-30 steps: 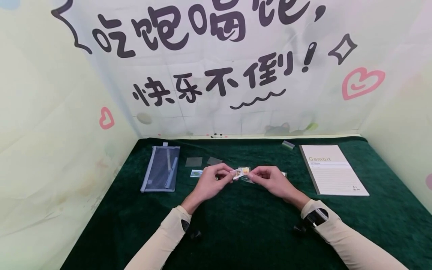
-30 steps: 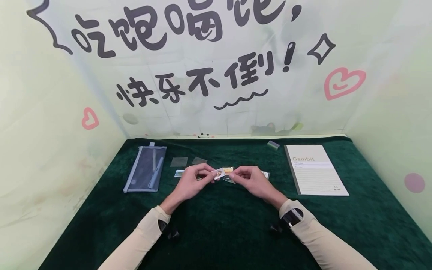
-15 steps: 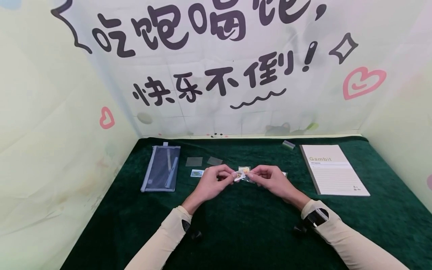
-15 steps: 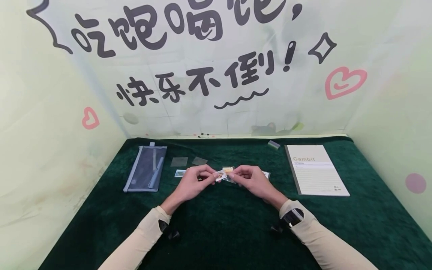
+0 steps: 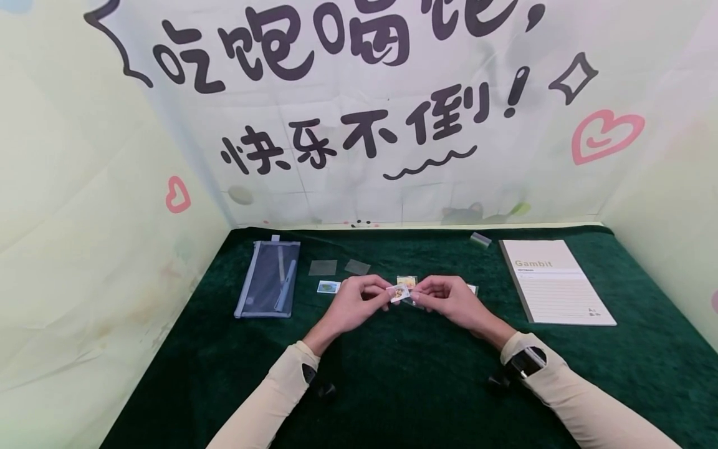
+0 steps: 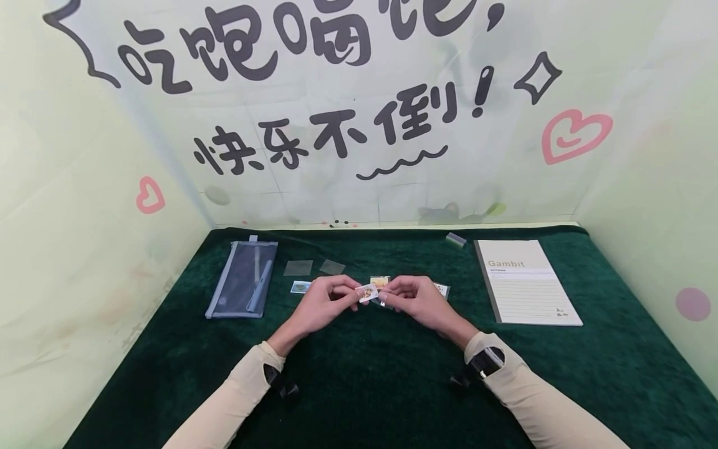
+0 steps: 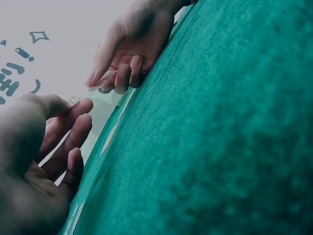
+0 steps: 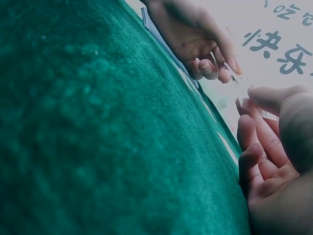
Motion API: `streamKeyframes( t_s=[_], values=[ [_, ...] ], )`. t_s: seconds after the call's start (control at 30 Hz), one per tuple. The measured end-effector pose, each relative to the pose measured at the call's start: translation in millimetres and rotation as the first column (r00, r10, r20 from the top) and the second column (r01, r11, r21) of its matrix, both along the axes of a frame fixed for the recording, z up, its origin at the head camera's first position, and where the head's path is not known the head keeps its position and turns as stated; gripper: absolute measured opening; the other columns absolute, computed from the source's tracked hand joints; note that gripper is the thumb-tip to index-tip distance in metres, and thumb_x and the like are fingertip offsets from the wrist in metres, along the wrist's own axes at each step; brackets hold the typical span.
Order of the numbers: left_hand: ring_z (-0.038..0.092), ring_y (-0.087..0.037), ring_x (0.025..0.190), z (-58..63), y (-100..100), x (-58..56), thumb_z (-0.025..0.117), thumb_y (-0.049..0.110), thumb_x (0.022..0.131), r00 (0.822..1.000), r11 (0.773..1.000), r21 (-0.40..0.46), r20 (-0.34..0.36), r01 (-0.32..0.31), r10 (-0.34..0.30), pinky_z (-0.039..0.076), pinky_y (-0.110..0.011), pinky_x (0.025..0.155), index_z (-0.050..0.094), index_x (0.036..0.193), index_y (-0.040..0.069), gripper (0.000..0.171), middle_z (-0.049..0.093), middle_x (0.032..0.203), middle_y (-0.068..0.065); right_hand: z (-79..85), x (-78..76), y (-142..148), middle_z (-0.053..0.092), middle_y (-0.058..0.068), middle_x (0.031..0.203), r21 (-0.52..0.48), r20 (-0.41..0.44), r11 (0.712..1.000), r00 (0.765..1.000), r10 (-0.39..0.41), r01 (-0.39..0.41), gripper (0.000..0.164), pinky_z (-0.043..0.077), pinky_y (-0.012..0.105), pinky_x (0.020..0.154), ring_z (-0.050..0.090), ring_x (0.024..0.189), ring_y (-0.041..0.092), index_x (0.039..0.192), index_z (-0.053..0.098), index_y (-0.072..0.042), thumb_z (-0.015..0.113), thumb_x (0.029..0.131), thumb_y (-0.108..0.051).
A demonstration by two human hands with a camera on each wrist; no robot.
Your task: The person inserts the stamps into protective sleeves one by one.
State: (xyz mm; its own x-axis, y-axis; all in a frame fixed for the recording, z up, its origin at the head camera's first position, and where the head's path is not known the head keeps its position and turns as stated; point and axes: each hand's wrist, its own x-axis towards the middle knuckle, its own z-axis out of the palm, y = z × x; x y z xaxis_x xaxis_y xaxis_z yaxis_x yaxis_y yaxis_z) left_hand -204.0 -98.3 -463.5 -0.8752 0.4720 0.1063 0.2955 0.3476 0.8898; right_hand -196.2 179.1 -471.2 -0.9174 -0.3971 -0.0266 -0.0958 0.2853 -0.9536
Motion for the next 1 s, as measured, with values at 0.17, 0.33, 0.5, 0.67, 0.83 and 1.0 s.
streamKeyframes(
  t_s=[0.17,0.33,0.5,0.67,0.83,1.0],
  values=[
    [0.075,-0.016,0.087,-1.4,-0.9,-0.1,0.069,0.044,0.106,1.000,1.000,-0.004,0.011,-0.003,0.003,0.053,-0.030,0.076,0.077,0.117,0.027,0.021,0.083,0.100,0.007,0.6,1.2,-0.7,0.080,0.007,0.108,0.004,0.004,1.000,1.000,0.004,-0.004,0.029,0.059,0.033,0.078,0.073,0.088,0.026,0.121,0.077,-0.014,0.076,0.103,-0.036],
    [0.076,-0.016,0.088,-1.1,-0.5,-0.3,0.068,0.045,0.106,1.000,1.000,-0.009,0.028,-0.002,0.002,0.054,-0.032,0.078,0.076,0.118,0.026,0.024,0.083,0.101,0.004,0.1,1.3,-1.1,0.082,0.007,0.109,0.004,-0.002,1.000,1.000,0.027,-0.027,0.027,0.060,0.033,0.077,0.074,0.086,0.028,0.119,0.080,-0.016,0.074,0.103,-0.038],
    [0.074,-0.018,0.086,-1.2,-1.1,-0.8,0.068,0.045,0.106,0.999,1.000,-0.009,0.043,0.000,0.000,0.051,-0.032,0.077,0.077,0.118,0.027,0.023,0.083,0.100,0.002,-1.4,0.3,-0.3,0.082,0.008,0.109,-0.006,0.012,1.000,1.000,0.005,-0.005,0.030,0.058,0.030,0.074,0.074,0.084,0.026,0.121,0.079,-0.016,0.074,0.104,-0.040],
    [0.073,-0.020,0.084,-1.7,-1.7,-1.2,0.069,0.043,0.106,0.998,1.000,-0.012,0.061,0.004,-0.003,0.048,-0.030,0.074,0.077,0.119,0.025,0.023,0.083,0.095,0.001,-2.6,-0.8,1.9,0.082,0.011,0.107,-0.004,0.021,0.999,0.999,-0.039,0.039,0.034,0.053,0.027,0.068,0.070,0.080,0.024,0.123,0.080,-0.018,0.073,0.103,-0.044],
    [0.074,-0.019,0.084,-0.8,-1.9,-1.1,0.070,0.044,0.106,0.997,0.999,-0.031,0.069,0.019,-0.017,0.048,-0.033,0.076,0.078,0.119,0.026,0.024,0.083,0.092,0.002,-3.1,-1.2,2.1,0.081,0.014,0.105,-0.006,0.011,0.999,0.999,-0.044,0.044,0.032,0.052,0.027,0.066,0.069,0.078,0.024,0.121,0.081,-0.018,0.073,0.103,-0.044],
    [0.075,-0.019,0.086,1.1,-2.2,-0.8,0.070,0.042,0.106,0.996,0.999,-0.038,0.086,0.035,-0.032,0.049,-0.036,0.082,0.078,0.118,0.025,0.023,0.084,0.092,0.002,-1.8,-0.3,0.7,0.081,0.015,0.104,-0.002,0.010,0.999,0.999,-0.042,0.042,0.032,0.052,0.027,0.066,0.070,0.078,0.024,0.121,0.081,-0.018,0.074,0.103,-0.044]
  ],
)
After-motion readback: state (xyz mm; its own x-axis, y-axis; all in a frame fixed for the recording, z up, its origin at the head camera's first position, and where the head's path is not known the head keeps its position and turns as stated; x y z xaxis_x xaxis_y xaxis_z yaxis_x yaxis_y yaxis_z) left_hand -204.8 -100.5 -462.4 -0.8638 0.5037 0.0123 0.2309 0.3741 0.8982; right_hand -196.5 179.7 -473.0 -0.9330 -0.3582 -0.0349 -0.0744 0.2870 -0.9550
